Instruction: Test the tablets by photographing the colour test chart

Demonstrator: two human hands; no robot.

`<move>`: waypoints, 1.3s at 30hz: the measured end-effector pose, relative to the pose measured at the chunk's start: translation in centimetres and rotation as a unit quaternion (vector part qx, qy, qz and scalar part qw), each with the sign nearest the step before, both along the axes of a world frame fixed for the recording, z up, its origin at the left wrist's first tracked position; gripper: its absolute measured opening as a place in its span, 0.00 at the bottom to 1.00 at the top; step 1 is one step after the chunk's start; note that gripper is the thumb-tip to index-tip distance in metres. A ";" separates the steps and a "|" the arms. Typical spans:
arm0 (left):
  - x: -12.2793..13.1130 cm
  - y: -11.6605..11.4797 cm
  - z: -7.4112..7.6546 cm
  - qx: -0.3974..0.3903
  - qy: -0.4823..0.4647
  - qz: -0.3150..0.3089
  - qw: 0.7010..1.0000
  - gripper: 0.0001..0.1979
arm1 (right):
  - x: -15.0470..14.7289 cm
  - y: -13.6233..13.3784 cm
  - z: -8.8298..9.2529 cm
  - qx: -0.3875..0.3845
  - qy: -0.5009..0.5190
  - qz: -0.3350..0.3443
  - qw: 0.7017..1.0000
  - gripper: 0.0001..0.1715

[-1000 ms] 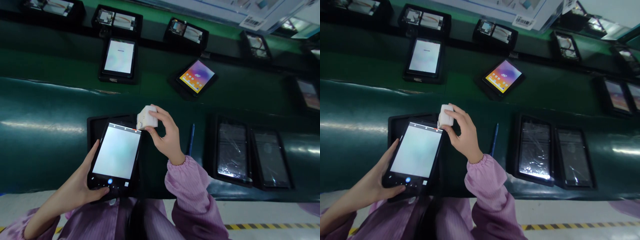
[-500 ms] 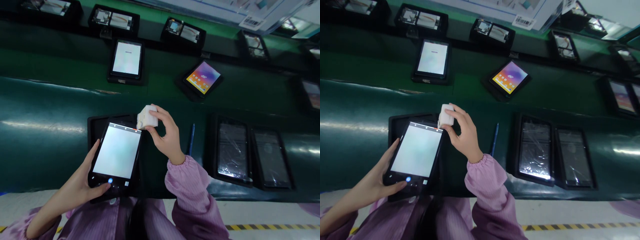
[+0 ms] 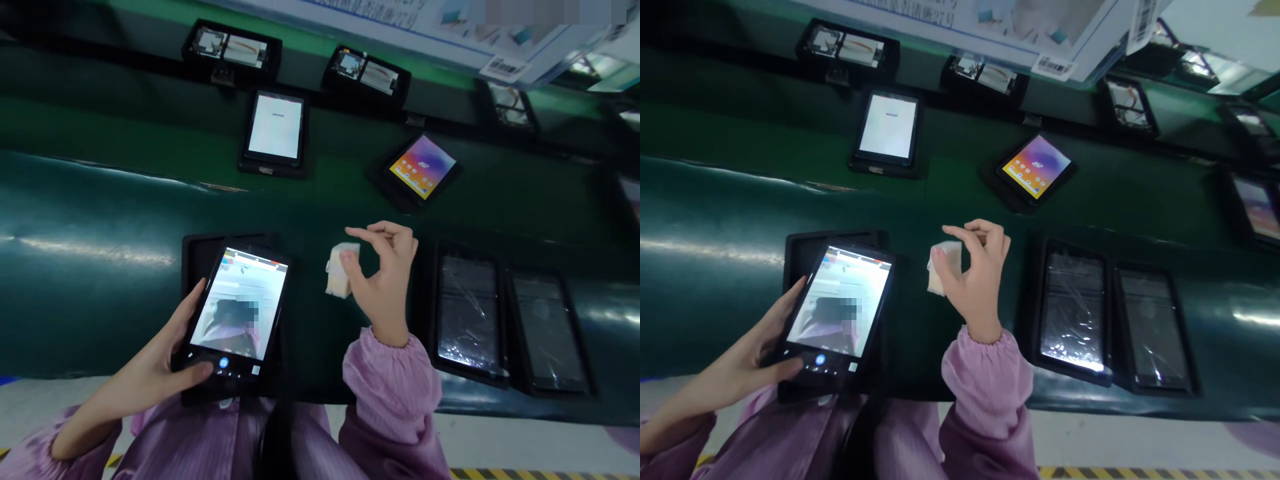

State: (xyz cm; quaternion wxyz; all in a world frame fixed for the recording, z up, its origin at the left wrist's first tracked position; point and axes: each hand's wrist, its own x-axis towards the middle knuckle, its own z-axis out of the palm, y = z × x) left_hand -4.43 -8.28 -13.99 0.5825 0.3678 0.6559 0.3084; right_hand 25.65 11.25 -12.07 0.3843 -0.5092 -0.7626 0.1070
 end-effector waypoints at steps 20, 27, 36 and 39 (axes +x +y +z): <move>1.7 1.3 -0.9 -0.036 -0.160 0.316 0.935 0.41 | -6.4 -4.9 -3.2 -0.395 0.221 0.157 0.878 0.25; 1.8 1.5 -0.3 -0.051 -0.172 0.319 0.931 0.44 | -6.5 -4.6 -3.9 -0.410 0.200 0.165 0.874 0.24; 2.4 1.9 1.2 -0.077 -0.169 0.319 0.929 0.41 | -6.9 -4.1 -4.4 -0.406 0.201 0.166 0.876 0.26; 2.4 2.0 1.3 -0.087 -0.163 0.321 0.929 0.40 | -7.1 -3.6 -4.5 -0.412 0.203 0.163 0.873 0.25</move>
